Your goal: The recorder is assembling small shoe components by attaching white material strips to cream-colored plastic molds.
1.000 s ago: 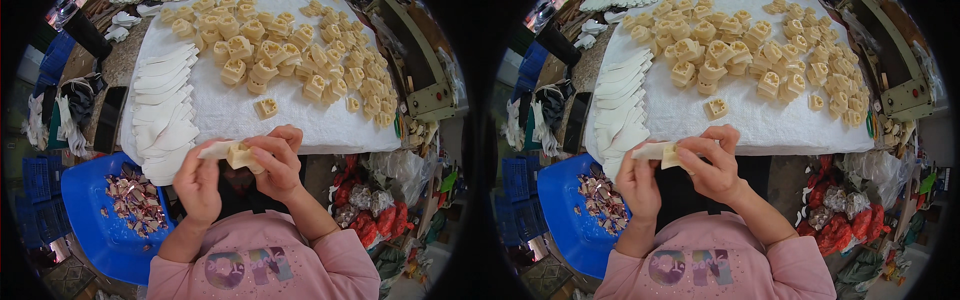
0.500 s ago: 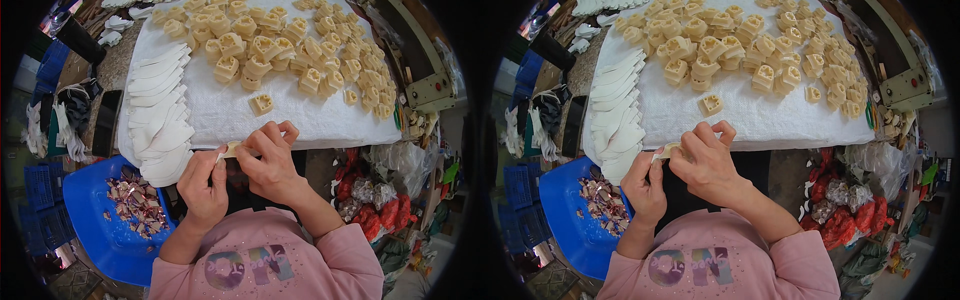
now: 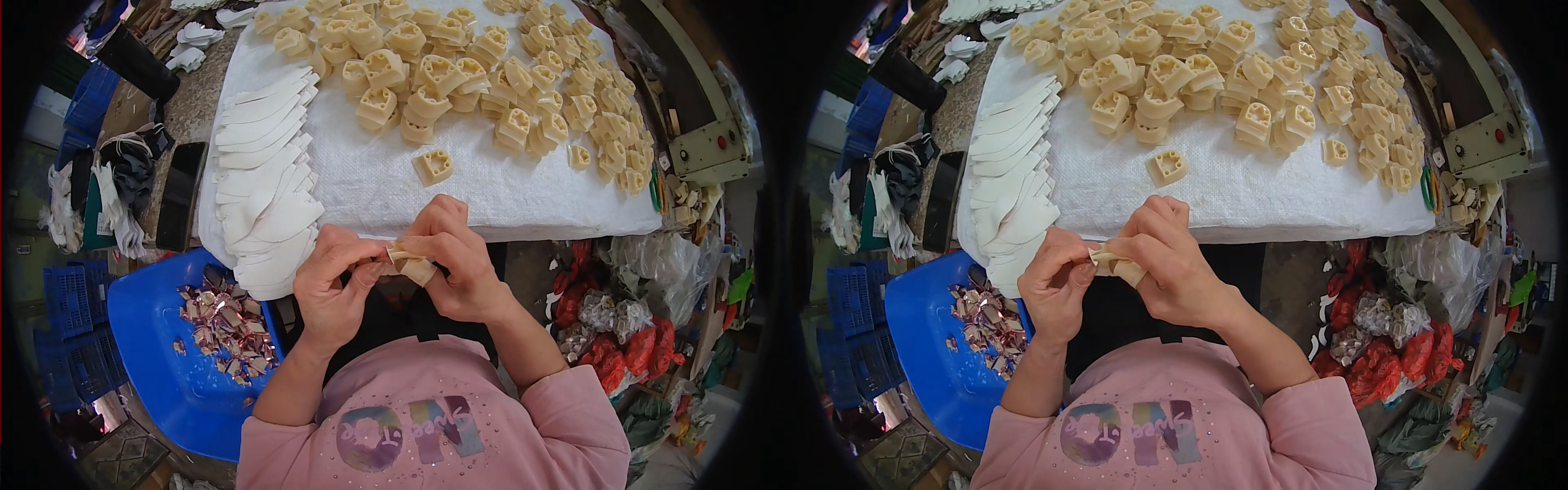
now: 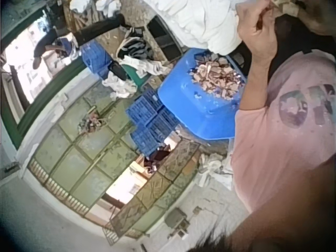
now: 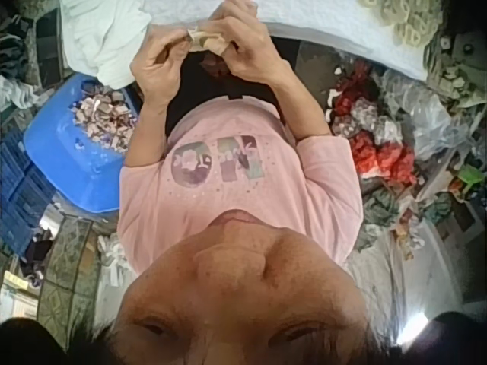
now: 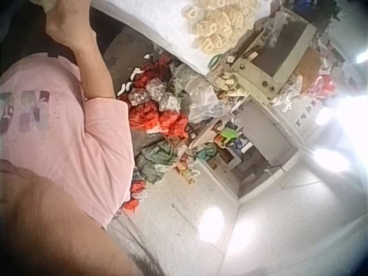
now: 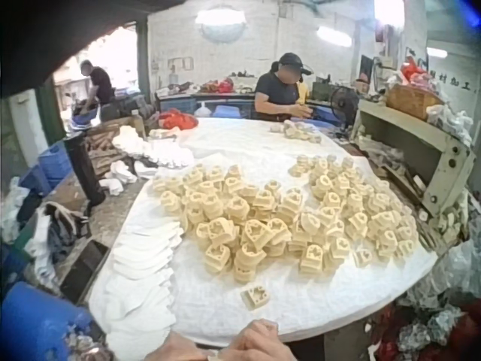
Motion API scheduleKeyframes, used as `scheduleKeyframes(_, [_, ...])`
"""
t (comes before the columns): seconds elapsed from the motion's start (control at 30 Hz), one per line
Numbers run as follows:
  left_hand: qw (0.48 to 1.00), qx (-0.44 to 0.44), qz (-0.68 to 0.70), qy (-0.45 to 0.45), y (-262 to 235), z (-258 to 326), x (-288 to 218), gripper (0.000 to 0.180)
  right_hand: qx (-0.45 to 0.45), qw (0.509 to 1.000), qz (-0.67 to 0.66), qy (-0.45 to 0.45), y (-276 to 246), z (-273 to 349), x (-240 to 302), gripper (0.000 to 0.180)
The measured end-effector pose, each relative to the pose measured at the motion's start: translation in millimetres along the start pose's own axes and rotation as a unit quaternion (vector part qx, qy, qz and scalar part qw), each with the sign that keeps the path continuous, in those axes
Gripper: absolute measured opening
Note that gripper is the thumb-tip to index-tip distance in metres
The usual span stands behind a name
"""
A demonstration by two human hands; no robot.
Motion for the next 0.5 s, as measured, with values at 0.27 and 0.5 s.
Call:
scheduleKeyframes(0.27, [0.977, 0.067, -0.169, 0.112, 10.4, -9.5, -11.4, 0.015, 0.143, 0.988, 0.040, 0.031, 0.2, -3.4, -0.1, 0.032])
scheduleKeyframes(0.5, [0.986, 0.014, -0.135, 0.100, 11.3, -0.9, -8.1, 0.014, 0.109, 0.992, 0.058, -0.013, -0.2, -2.4, 1.5, 0.039])
Point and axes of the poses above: each hand's wrist, its own z-axis away from the middle knuckle, its own y-axis out of the palm, x = y × z, the point moved 4 cm from there along -z, towards the middle knuckle, and after that the axes turned 8 degrees about y, right-handed, at the moved point
